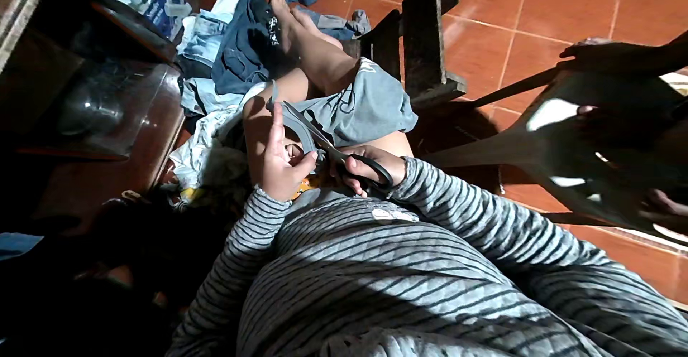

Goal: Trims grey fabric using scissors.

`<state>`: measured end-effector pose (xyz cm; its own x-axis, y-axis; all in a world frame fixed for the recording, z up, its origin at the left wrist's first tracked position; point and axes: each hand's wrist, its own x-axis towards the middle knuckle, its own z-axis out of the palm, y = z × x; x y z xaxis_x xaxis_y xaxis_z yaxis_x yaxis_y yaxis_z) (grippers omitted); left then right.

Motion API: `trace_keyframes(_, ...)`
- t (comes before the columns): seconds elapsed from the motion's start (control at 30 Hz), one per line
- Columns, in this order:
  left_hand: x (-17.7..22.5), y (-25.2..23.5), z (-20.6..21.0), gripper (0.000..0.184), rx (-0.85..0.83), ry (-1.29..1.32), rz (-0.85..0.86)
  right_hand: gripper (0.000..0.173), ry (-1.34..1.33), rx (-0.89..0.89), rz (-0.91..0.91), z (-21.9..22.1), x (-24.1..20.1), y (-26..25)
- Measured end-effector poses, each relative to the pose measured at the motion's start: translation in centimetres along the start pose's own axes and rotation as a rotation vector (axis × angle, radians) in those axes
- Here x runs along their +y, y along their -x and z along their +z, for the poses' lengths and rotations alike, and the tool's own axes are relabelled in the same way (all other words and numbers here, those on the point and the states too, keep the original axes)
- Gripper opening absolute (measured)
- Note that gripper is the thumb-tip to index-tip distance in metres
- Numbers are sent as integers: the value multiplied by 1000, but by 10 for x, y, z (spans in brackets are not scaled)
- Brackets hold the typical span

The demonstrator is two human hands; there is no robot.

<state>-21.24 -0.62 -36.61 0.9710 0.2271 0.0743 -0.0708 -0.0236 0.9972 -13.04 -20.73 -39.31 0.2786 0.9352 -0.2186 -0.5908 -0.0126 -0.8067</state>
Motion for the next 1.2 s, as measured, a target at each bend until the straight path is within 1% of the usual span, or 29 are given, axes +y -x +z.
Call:
trace_keyframes(0.1, -1, 0, -1, 111, -5, 7, 2, 39, 22, 36, 37, 0, -1, 2)
trace_keyframes(0.17, -4, 0, -1, 105, 18, 5, 4, 37, 46, 60, 42, 0, -1, 3)
trace_keyframes(0.2, -4, -1, -1, 96, 58, 7, -13, 35, 59, 73, 46, 1, -1, 4)
trace_keyframes(0.27, -3, -3, -2, 67, 190, -9, -81, 33, 95, 106, 71, 3, -2, 8)
trace_keyframes(0.33, -5, -10, -5, 39, 308, -18, -71, 34, 138, 130, 85, 7, -3, 11)
trace_keyframes(0.37, -7, -15, -7, 28, 353, -14, -58, 35, 160, 135, 88, 9, -3, 13)
trace_keyframes(0.43, -8, -22, -12, 19, 356, 1, -87, 37, 192, 148, 98, 10, -3, 17)
trace_keyframes(0.47, -7, -24, -15, 19, 324, 12, -121, 37, 207, 151, 105, 9, -4, 19)
trace_keyframes(0.57, 1, -28, -23, 38, 185, 64, -280, 39, 237, 144, 125, 8, -6, 25)
trace_keyframes(0.63, 5, -29, -26, 46, 141, 110, -335, 42, 249, 129, 150, 7, -7, 30)
trace_keyframes(0.7, 1, -27, -27, 51, 166, 129, -273, 45, 248, 101, 166, 4, -8, 32)
trace_keyframes(0.8, -5, -24, -21, 58, 259, 96, -73, 49, 224, 40, 126, 0, -6, 32)
trace_keyframes(0.93, -10, -21, -16, 78, 265, 49, 122, 51, 165, -16, 81, 0, -4, 24)
trace_keyframes(1.0, -10, -19, -14, 83, 267, 59, 138, 52, 144, -24, 83, 2, -2, 16)
trace_keyframes(1.07, -7, -16, -12, 88, 268, 60, 104, 50, 122, -38, 70, 2, 2, 9)
trace_keyframes(1.2, -6, -13, -11, 90, 281, 75, 80, 46, 66, -45, 36, 3, 7, -6)
